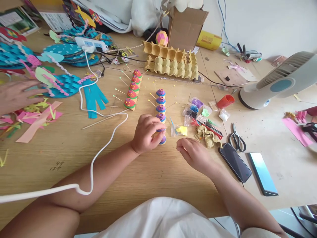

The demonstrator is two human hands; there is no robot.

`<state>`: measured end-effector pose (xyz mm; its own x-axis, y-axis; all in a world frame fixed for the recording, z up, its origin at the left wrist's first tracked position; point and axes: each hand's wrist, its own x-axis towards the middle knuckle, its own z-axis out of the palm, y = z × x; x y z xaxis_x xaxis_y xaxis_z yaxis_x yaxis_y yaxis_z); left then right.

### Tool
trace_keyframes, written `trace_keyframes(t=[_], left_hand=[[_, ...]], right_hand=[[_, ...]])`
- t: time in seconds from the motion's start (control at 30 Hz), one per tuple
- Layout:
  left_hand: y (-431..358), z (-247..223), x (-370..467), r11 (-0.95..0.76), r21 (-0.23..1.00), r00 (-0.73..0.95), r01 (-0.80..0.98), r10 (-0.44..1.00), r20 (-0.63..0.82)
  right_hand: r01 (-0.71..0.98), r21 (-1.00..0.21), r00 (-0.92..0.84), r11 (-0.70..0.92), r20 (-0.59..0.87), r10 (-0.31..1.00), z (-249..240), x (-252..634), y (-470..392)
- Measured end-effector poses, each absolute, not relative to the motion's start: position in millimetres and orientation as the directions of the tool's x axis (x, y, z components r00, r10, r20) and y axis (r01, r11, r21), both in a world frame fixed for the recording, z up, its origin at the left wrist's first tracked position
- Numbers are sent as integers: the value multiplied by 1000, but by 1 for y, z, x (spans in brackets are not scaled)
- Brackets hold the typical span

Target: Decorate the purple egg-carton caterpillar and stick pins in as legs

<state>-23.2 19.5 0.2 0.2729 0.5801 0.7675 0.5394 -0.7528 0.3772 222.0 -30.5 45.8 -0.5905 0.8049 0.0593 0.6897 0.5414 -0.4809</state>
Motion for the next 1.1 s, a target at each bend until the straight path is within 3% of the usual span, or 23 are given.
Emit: trace_keyframes(t=[0.2,0.37,0.53,0.97,1.1], left_hand=[[11,-3,-22,-788,258,397,560,528,751],[12,-2,-20,-772,203,408,602,515,754],[12,0,-21,-789,123,430,602,450,783],[11,-2,-20,-750,213,389,626,537,748],[10,1,-19,-755,180,394,630,512,763]], right_hand=[[696,-343,-521,631,365,772,35,196,-22],[677,-342,-467,651,484,740,15,196,-22],[668,-346,-469,659,491,734,10,199,-18],[658,-408,-465,633,441,767,7,200,-19],[618,-447,-450,647,474,757,7,199,-20]])
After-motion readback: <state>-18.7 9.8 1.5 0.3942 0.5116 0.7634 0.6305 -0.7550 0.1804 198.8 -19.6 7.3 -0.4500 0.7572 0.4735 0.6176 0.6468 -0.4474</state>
